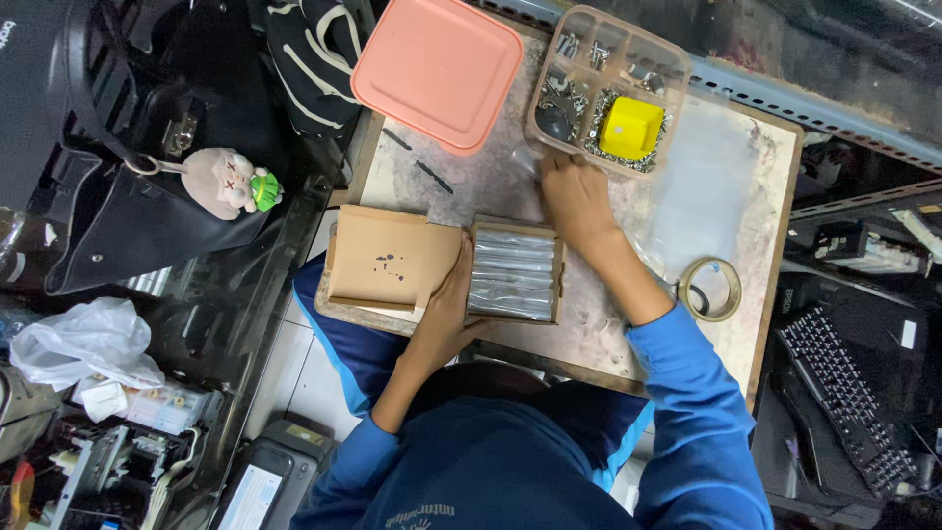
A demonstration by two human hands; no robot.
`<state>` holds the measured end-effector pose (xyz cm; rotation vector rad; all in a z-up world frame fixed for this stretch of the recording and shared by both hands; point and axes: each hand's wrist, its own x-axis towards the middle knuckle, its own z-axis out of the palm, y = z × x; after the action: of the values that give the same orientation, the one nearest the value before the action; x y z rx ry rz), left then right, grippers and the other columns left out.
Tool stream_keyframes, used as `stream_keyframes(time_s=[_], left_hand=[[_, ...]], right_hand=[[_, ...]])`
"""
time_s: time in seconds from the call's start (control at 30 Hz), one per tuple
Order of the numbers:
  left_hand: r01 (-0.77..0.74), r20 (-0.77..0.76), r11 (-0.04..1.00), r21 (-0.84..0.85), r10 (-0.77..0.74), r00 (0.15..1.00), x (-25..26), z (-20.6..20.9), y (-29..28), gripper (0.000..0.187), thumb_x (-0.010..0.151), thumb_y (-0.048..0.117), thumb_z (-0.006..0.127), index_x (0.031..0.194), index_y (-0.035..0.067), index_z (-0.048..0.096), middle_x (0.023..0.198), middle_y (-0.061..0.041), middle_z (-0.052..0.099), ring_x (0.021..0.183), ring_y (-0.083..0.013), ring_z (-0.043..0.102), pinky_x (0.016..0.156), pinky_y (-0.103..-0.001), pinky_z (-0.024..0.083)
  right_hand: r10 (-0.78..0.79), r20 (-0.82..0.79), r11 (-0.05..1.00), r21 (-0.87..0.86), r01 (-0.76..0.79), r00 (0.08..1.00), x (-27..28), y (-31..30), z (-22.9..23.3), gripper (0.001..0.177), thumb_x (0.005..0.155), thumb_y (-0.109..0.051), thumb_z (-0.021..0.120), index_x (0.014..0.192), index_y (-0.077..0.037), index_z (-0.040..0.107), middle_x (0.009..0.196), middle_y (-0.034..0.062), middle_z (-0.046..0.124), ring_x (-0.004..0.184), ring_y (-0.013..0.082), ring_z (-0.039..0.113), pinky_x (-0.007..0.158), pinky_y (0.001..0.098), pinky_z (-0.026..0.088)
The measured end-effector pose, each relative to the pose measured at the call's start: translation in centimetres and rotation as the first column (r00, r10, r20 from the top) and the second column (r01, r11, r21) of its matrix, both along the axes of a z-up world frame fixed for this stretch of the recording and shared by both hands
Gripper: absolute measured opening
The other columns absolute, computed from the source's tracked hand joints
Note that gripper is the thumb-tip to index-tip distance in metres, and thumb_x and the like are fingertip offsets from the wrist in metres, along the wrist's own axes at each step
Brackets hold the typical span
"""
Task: The person places cylindrical metal objects wrapped in plastic into a cardboard box. They then pick up a yellow container filled with small metal parts and pour them into a clear plastic bag.
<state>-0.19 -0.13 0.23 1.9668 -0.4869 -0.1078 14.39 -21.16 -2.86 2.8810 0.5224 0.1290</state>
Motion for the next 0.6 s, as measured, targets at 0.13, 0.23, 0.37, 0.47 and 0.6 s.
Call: stream_keyframes(time_s=[0.13,0.23,0.37,0.47,0.6], left_hand=[[0.001,0.036,1.0,0.011,-0.001,0.999,0.0,-0.7,0.0,0.101,0.067,0.011,0.074,0.14,-0.001,0.005,0.145,-0.023,0.008,0.133,-0.0337,0.018,0.107,-0.041,0.022],[-0.005,0.022,1.0,-0.028,0.005,1.0,-0.1,-1.4,0.0,0.102,0.066,0.012,0.074,0.14,0.0,0.004,0.145,-0.024,0.009,0.132,-0.0356,0.018,0.107,-0.043,0.022],[-0.007,0.028,1.0,-0.028,0.007,1.0,0.1,-0.5,0.1,0.1,0.068,0.01,0.073,0.14,0.001,0.004,0.145,-0.022,0.009,0.132,-0.0334,0.018,0.107,-0.042,0.021],[0.008,0.01,1.0,-0.022,-0.008,1.0,0.1,-0.4,0.1,0.099,0.069,0.011,0.072,0.14,0.001,0.004,0.145,-0.023,0.009,0.132,-0.0348,0.019,0.107,-0.044,0.021],[0.007,0.031,1.0,0.013,-0.007,1.0,0.1,-0.6,0.1,0.099,0.069,0.013,0.072,0.14,0.0,0.003,0.145,-0.024,0.009,0.132,-0.0355,0.018,0.107,-0.044,0.022]], right_hand=[[0.004,-0.121,0.992,0.129,0.012,0.993,-2.0,0.3,5.1,0.023,0.069,-0.021,0.066,0.09,-0.013,0.06,0.077,0.0052,0.061,0.072,0.0285,0.064,0.061,0.0394,0.052],[0.035,-0.188,0.851,0.52,0.069,0.982,-5.2,1.5,10.2,0.022,0.071,-0.014,0.065,0.092,-0.008,0.061,0.079,0.0137,0.063,0.077,0.0364,0.062,0.067,0.0442,0.05],[0.148,-0.167,0.811,0.584,-0.023,0.975,-10.7,3.2,10.7,0.014,0.067,-0.008,0.065,0.081,-0.007,0.063,0.073,0.0145,0.063,0.072,0.0346,0.062,0.064,0.0403,0.05],[0.29,-0.04,0.815,0.534,-0.224,0.956,-12.6,3.0,7.0,0.008,0.073,-0.004,0.059,0.076,-0.01,0.063,0.076,0.0087,0.063,0.073,0.0273,0.061,0.064,0.0327,0.05],[0.405,-0.012,0.674,0.679,-0.29,0.914,-12.8,3.1,8.8,0.008,0.079,-0.001,0.054,0.076,-0.006,0.061,0.083,0.0092,0.062,0.082,0.0283,0.059,0.072,0.034,0.05]])
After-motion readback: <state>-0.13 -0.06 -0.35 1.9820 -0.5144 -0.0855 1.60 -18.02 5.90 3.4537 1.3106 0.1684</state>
